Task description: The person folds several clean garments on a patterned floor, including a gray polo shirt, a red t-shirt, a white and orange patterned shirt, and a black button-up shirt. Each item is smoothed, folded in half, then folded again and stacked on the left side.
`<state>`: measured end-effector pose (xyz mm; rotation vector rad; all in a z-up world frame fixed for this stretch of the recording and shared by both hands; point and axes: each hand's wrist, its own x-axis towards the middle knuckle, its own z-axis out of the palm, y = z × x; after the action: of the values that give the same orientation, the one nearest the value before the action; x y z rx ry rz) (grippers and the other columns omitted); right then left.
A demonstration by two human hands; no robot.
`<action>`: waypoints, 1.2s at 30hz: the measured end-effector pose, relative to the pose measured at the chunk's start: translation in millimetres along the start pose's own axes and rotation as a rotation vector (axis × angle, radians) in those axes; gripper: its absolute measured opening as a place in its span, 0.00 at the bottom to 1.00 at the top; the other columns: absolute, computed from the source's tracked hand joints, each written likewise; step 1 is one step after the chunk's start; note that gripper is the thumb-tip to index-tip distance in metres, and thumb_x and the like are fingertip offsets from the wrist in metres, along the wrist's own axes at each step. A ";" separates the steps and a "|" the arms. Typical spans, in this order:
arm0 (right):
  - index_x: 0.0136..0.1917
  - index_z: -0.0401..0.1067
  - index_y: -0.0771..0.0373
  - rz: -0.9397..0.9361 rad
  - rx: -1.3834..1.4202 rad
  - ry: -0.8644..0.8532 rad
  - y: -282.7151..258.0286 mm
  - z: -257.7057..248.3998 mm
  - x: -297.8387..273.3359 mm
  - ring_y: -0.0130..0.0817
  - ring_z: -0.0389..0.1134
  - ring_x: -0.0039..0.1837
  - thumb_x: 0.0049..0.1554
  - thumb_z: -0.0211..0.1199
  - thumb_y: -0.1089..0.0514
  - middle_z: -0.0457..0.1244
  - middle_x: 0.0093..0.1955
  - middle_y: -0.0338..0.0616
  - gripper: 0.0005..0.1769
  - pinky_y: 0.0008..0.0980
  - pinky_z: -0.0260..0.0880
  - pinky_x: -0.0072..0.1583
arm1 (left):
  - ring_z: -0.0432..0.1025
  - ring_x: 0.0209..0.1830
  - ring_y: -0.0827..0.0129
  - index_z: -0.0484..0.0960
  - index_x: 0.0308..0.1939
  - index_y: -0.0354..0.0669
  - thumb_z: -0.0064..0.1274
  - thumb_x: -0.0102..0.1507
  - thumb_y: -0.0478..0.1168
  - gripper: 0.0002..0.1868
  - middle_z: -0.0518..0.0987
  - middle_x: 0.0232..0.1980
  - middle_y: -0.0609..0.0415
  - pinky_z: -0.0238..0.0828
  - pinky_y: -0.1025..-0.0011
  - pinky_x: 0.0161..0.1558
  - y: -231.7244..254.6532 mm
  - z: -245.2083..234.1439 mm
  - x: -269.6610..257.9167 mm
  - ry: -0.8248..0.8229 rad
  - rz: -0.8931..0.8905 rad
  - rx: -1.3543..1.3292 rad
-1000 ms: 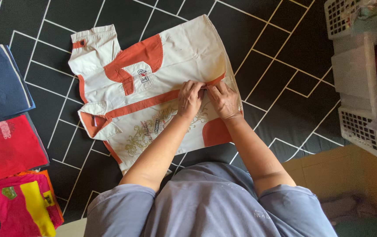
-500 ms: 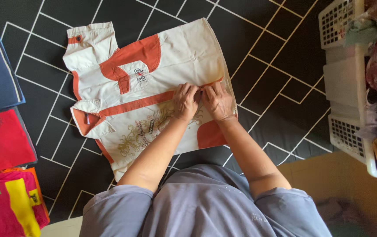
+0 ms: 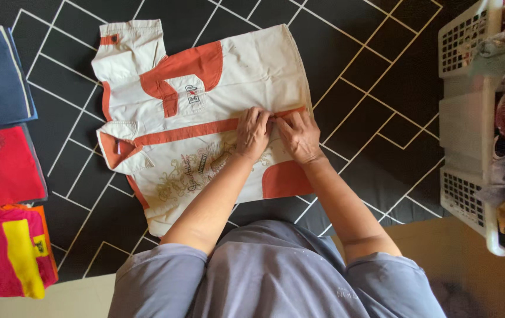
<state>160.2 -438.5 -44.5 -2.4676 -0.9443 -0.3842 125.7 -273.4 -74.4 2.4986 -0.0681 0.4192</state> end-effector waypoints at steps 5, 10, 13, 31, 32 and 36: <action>0.59 0.79 0.48 0.100 -0.067 -0.134 0.2 -11.5 -8.2 0.42 0.63 0.50 0.50 0.66 0.61 0.58 0.45 0.42 0.22 0.42 0.65 0.49 | 0.71 0.46 0.58 0.81 0.43 0.47 0.55 0.61 0.32 0.08 0.75 0.45 0.56 0.69 0.58 0.51 0.3 4.0 -3.6 -0.025 0.040 0.031; 0.62 0.79 0.46 0.148 -0.070 -0.085 -8.7 -9.8 -17.2 0.43 0.61 0.51 0.53 0.65 0.61 0.58 0.46 0.41 0.23 0.43 0.62 0.53 | 0.72 0.52 0.59 0.81 0.48 0.44 0.54 0.61 0.33 0.11 0.77 0.53 0.54 0.69 0.60 0.57 -9.3 -7.9 -17.0 -0.041 0.261 0.066; 0.63 0.78 0.47 0.149 -0.080 -0.104 -9.3 -9.0 -16.4 0.45 0.61 0.52 0.53 0.64 0.60 0.58 0.47 0.42 0.24 0.45 0.62 0.53 | 0.71 0.56 0.58 0.80 0.55 0.38 0.51 0.61 0.35 0.18 0.76 0.57 0.52 0.68 0.59 0.59 -13.3 -8.4 -15.9 -0.116 0.277 0.103; 0.80 0.53 0.70 0.408 -0.285 -0.207 -77.8 6.6 -23.5 0.61 0.42 0.83 0.60 0.56 0.53 0.45 0.84 0.57 0.39 0.71 0.38 0.75 | 0.70 0.59 0.56 0.78 0.56 0.38 0.49 0.67 0.36 0.14 0.77 0.56 0.49 0.67 0.56 0.60 -119.7 -86.7 -65.1 -0.087 0.309 0.065; 0.81 0.52 0.71 0.318 -0.268 -0.222 -87.0 13.4 -20.9 0.60 0.42 0.83 0.59 0.56 0.54 0.44 0.84 0.58 0.41 0.70 0.38 0.76 | 0.71 0.58 0.55 0.78 0.55 0.38 0.50 0.66 0.35 0.14 0.77 0.55 0.49 0.67 0.56 0.59 -123.8 -88.2 -63.9 -0.083 0.308 0.076; 0.80 0.56 0.67 0.386 -0.203 -0.220 -111.2 26.9 -13.3 0.54 0.47 0.83 0.60 0.60 0.56 0.50 0.82 0.53 0.38 0.71 0.38 0.75 | 0.72 0.53 0.54 0.80 0.51 0.40 0.51 0.64 0.33 0.12 0.77 0.51 0.49 0.68 0.55 0.54 -142.1 -96.7 -69.7 -0.110 0.232 0.073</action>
<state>77.0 -359.2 -36.9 -2.8440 -0.5044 -0.0809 52.6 -104.9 -100.3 2.5936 -0.3954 0.3840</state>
